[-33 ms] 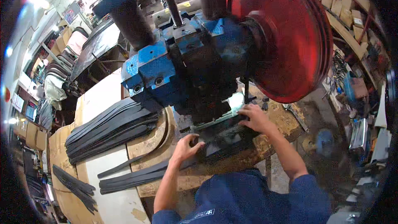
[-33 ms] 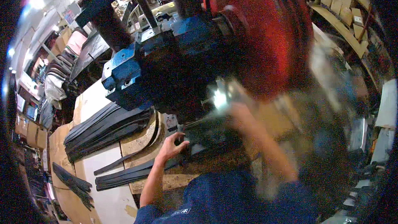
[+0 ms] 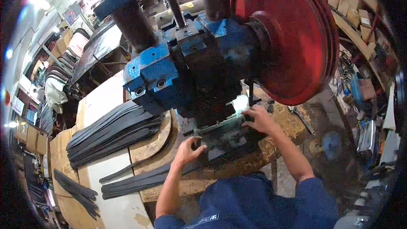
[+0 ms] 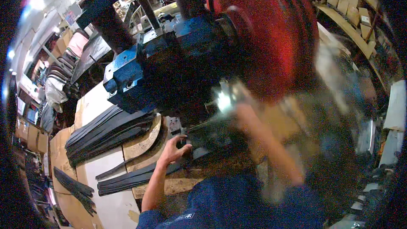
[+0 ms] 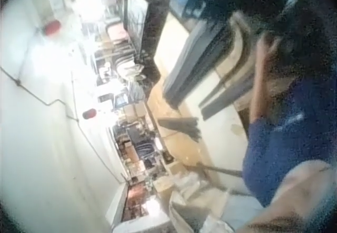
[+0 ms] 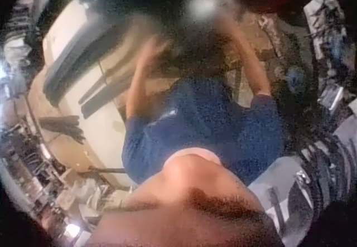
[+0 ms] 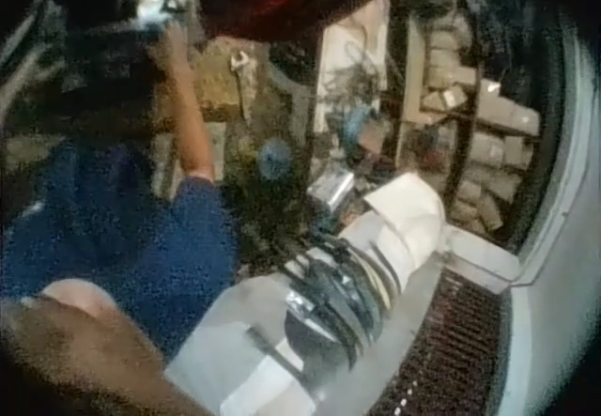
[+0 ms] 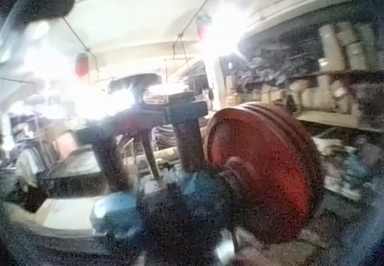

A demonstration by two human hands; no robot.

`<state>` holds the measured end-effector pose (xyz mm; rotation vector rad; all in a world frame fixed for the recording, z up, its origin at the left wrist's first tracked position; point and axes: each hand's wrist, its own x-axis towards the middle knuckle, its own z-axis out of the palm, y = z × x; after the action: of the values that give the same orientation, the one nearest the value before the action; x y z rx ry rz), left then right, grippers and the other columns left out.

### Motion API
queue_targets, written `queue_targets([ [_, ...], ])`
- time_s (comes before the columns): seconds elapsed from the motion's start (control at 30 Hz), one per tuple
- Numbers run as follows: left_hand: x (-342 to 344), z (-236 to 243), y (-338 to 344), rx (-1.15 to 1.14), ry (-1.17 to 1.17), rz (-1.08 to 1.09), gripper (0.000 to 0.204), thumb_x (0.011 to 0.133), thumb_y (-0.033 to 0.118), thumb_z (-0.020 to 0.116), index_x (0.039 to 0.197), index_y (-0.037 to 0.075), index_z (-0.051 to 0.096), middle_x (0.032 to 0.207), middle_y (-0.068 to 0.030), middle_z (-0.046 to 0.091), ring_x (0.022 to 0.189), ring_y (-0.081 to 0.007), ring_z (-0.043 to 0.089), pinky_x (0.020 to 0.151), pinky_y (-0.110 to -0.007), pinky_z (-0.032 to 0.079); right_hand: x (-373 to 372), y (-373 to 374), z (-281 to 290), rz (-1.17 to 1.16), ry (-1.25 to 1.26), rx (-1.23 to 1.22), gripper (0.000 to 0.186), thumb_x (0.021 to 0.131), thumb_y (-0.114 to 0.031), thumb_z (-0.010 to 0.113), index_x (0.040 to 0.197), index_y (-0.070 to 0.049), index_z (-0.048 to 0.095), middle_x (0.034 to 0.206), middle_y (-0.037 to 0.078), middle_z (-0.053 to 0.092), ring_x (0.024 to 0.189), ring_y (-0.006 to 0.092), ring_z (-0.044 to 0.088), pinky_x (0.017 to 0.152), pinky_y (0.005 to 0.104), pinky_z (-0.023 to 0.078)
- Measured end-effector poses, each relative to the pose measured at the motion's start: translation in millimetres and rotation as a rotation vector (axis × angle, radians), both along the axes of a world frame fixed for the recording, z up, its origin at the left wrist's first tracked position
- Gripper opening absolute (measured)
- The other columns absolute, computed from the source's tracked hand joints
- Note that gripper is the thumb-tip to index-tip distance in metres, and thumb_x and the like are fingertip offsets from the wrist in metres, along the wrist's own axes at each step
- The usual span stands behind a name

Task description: Handling bundles of leather strips and using a mechanical stamping machine to process them.

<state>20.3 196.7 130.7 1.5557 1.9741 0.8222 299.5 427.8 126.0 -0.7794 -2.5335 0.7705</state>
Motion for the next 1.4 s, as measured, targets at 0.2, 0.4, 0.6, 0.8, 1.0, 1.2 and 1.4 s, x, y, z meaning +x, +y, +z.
queue_targets([
  [0.2,-48,-17,22,0.147,0.141,0.028,0.043,0.075,0.034,0.079,0.108,0.010,0.064,0.099,-0.0160,0.064,0.094,-0.0342,0.062,0.080,-0.042,0.050,-19,29,-36,-0.041,0.108,0.430,0.020,0.078,-0.025,0.072,0.094,-0.015,0.068,0.076,0.009,0.067,0.068,0.0320,0.062,0.072,0.0422,0.043],
  [0.4,-64,-25,38,0.109,0.161,0.024,0.038,0.070,0.028,0.080,0.102,0.011,0.067,0.092,-0.0169,0.064,0.091,-0.0363,0.062,0.080,-0.042,0.050,-20,32,-43,-0.136,0.138,0.469,0.014,0.080,-0.014,0.067,0.093,-0.018,0.070,0.084,0.004,0.070,0.075,0.0270,0.064,0.074,0.0410,0.041],
  [0.6,-55,-21,41,0.177,0.188,0.054,0.039,0.065,0.025,0.082,0.097,0.008,0.069,0.093,-0.0180,0.065,0.089,-0.0363,0.063,0.079,-0.043,0.051,-13,33,-42,-0.202,0.373,-0.221,0.013,0.079,-0.014,0.068,0.091,-0.017,0.072,0.083,0.004,0.071,0.085,0.0234,0.063,0.089,0.0426,0.037],
  [0.8,-51,-16,43,0.168,0.286,0.064,0.037,0.064,0.024,0.081,0.094,0.006,0.070,0.092,-0.0180,0.065,0.088,-0.0361,0.063,0.079,-0.042,0.051,-12,31,-31,-0.168,0.486,-0.152,0.012,0.080,-0.015,0.071,0.091,-0.013,0.072,0.082,0.005,0.070,0.097,0.0239,0.061,0.097,0.0400,0.034],
  [1.0,-55,-17,44,0.134,0.310,0.027,0.038,0.065,0.026,0.080,0.095,0.006,0.069,0.091,-0.0177,0.065,0.088,-0.0358,0.063,0.079,-0.042,0.051,-11,14,2,-0.167,0.837,-0.624,0.045,0.094,-0.048,0.050,0.089,-0.008,0.070,0.091,0.005,0.068,0.097,0.0217,0.058,0.094,0.0375,0.034],
  [1.2,-52,-14,44,0.185,0.295,0.017,0.038,0.066,0.026,0.079,0.096,0.005,0.069,0.091,-0.0174,0.064,0.088,-0.0354,0.063,0.079,-0.043,0.051,-30,20,8,-0.307,0.702,-0.649,0.077,0.093,-0.070,0.028,0.091,-0.003,0.065,0.092,0.007,0.065,0.090,0.0196,0.057,0.089,0.0355,0.038],
  [1.4,-54,-12,43,0.121,0.301,0.031,0.038,0.066,0.025,0.079,0.096,0.004,0.069,0.092,-0.0180,0.064,0.090,-0.0363,0.063,0.081,-0.042,0.050,-18,0,35,-0.273,0.626,-0.713,0.090,0.092,-0.072,0.013,0.071,-0.001,0.065,0.075,0.009,0.063,0.075,0.0205,0.059,0.075,0.0351,0.043],
])
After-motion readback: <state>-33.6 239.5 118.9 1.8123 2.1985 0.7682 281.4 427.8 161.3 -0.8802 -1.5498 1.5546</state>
